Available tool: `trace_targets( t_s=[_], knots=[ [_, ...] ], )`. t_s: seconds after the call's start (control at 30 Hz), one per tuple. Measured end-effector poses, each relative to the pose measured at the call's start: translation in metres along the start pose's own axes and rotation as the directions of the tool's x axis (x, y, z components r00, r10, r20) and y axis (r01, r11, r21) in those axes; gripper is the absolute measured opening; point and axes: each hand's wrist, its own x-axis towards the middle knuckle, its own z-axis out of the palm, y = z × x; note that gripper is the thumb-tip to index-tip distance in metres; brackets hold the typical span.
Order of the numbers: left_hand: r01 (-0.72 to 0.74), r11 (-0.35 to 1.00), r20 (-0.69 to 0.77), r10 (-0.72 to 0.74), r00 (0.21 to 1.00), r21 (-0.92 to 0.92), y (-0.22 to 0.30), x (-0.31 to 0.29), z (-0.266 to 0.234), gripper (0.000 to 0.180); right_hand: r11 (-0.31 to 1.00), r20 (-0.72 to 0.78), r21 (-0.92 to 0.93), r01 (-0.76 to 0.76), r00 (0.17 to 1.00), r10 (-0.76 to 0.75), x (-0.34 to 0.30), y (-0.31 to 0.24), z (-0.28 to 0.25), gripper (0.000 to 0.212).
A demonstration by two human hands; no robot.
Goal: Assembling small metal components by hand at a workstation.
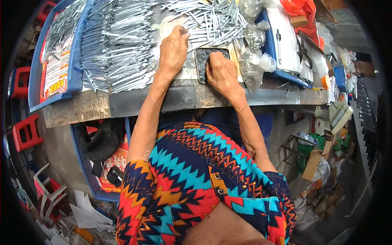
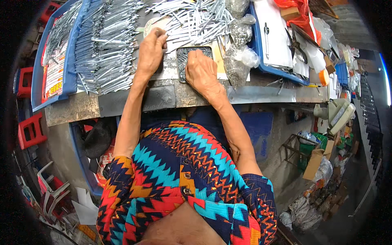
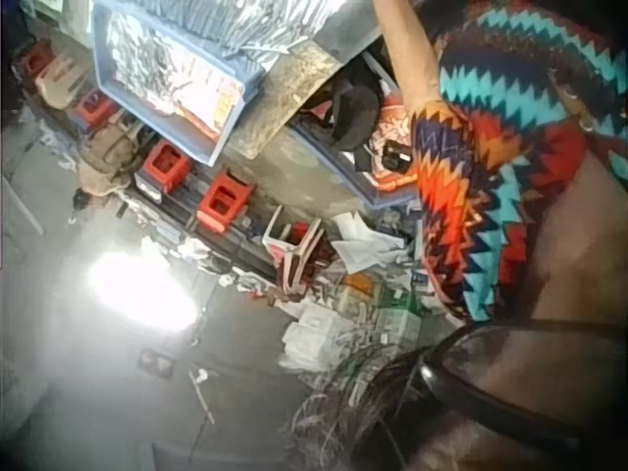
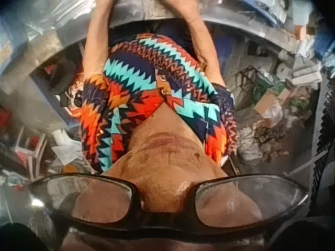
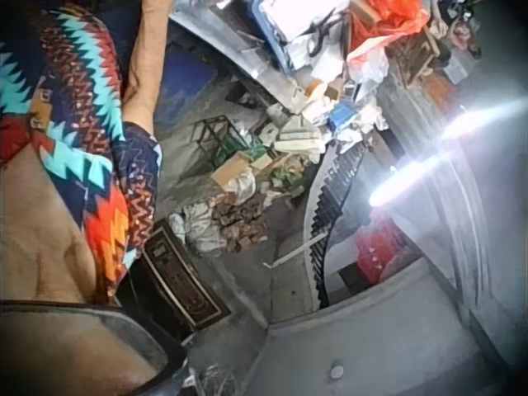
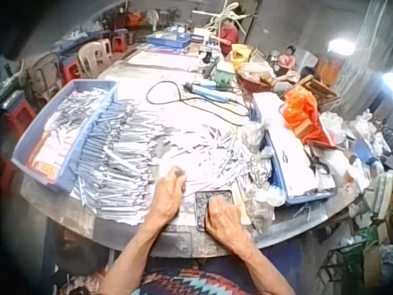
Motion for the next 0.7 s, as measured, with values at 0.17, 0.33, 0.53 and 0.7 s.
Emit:
trace_targets(
  t_s=[0.17, 0.33, 0.53, 0.7],
  knots=[
    [-0.156, 0.967, 0.073, 0.144, 0.987, 0.204, -0.006, -0.008, 0.008, 0.018, 0.999, -0.031, 0.015, 0.036, 0.999, -0.035, -0.001, 0.004, 0.001, 0.015],
    [-0.136, 0.920, 0.185, 0.071, 0.980, 0.369, 0.003, -0.012, 0.001, 0.021, 0.993, 0.033, 0.109, -0.052, 0.998, 0.049, 0.000, 0.008, -0.005, 0.012],
    [-0.245, 0.845, 0.153, 0.194, 0.969, 0.475, -0.001, -0.013, 0.004, 0.017, 0.873, 0.042, 0.423, -0.242, 0.968, 0.248, 0.002, 0.017, -0.010, 0.012],
    [-0.262, 0.796, 0.111, 0.242, 0.964, 0.546, 0.003, -0.010, 0.002, 0.013, 0.349, 0.322, 0.763, -0.544, 0.788, 0.524, 0.007, 0.009, -0.021, 0.006]
  ],
)
